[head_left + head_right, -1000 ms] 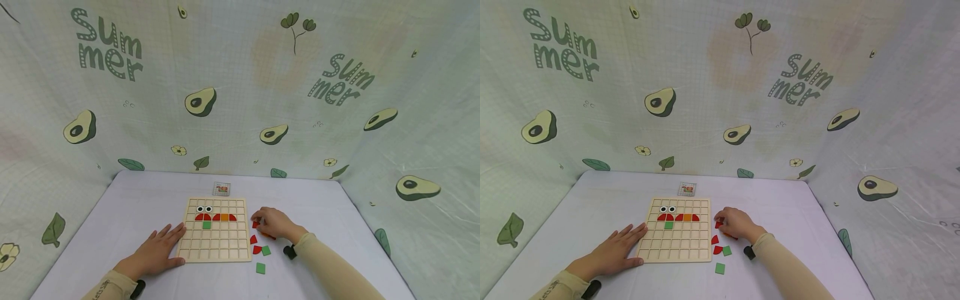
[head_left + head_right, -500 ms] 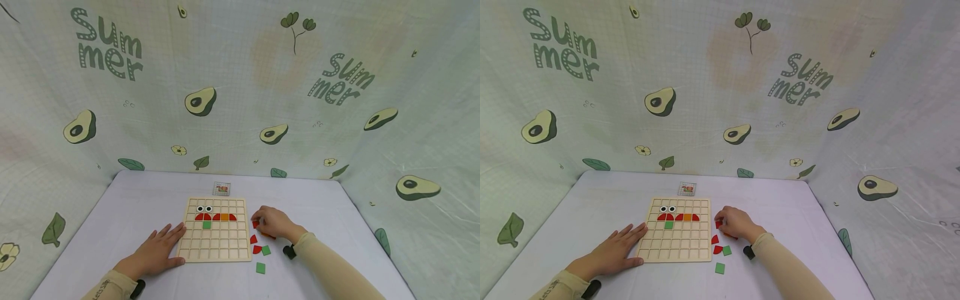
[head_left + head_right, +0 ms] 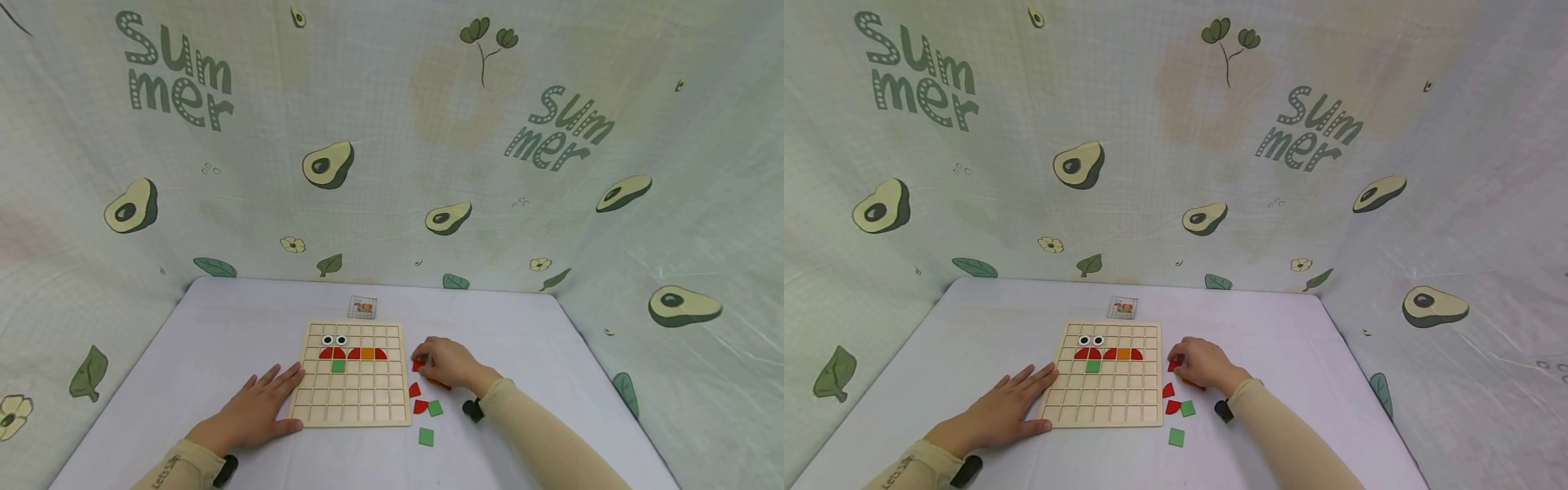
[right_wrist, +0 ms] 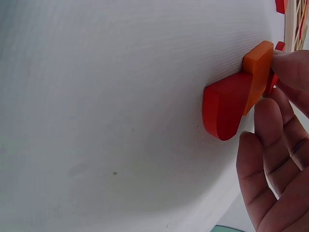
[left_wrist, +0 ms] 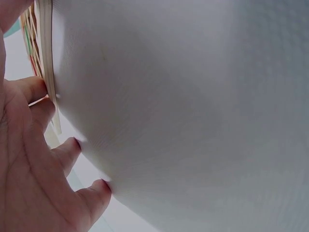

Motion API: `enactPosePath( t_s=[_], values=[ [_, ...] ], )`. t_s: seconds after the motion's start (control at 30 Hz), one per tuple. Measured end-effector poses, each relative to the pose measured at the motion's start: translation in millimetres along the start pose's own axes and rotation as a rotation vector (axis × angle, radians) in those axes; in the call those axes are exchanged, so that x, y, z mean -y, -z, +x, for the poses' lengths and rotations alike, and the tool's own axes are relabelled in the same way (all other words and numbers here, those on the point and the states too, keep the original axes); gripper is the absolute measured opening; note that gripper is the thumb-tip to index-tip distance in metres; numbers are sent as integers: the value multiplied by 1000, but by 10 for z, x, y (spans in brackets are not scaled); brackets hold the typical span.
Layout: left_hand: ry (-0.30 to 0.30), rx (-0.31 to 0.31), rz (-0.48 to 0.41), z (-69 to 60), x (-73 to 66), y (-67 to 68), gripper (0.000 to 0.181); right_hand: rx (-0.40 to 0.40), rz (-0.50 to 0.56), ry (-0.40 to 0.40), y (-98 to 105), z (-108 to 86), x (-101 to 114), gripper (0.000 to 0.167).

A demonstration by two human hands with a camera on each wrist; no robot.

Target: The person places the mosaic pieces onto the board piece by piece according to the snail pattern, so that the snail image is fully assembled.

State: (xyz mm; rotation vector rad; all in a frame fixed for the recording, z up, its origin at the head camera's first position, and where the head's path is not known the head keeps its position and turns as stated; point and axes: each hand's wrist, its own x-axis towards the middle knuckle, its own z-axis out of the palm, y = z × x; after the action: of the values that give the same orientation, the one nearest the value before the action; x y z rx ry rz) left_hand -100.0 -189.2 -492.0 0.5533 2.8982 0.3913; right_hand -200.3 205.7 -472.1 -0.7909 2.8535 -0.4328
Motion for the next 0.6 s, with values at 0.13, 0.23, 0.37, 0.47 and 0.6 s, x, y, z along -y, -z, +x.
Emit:
enactPosePath(
  t_s=[0.13,0.23,0.37,0.47,0.6],
  values=[
    [4,4,-2,-1,-7,6,94,6,-4,-4,-3,2,3,20],
    [6,7,-4,-4,-15,17,94,10,-1,3,4,1,5,20],
    [4,2,-11,-10,-19,26,94,19,27,7,37,-2,3,21],
    [0,-3,-14,-9,-18,26,93,24,47,0,61,-4,-5,20],
    [-2,-5,-14,-5,-13,18,93,28,47,-21,62,2,-24,20]
  ],
)
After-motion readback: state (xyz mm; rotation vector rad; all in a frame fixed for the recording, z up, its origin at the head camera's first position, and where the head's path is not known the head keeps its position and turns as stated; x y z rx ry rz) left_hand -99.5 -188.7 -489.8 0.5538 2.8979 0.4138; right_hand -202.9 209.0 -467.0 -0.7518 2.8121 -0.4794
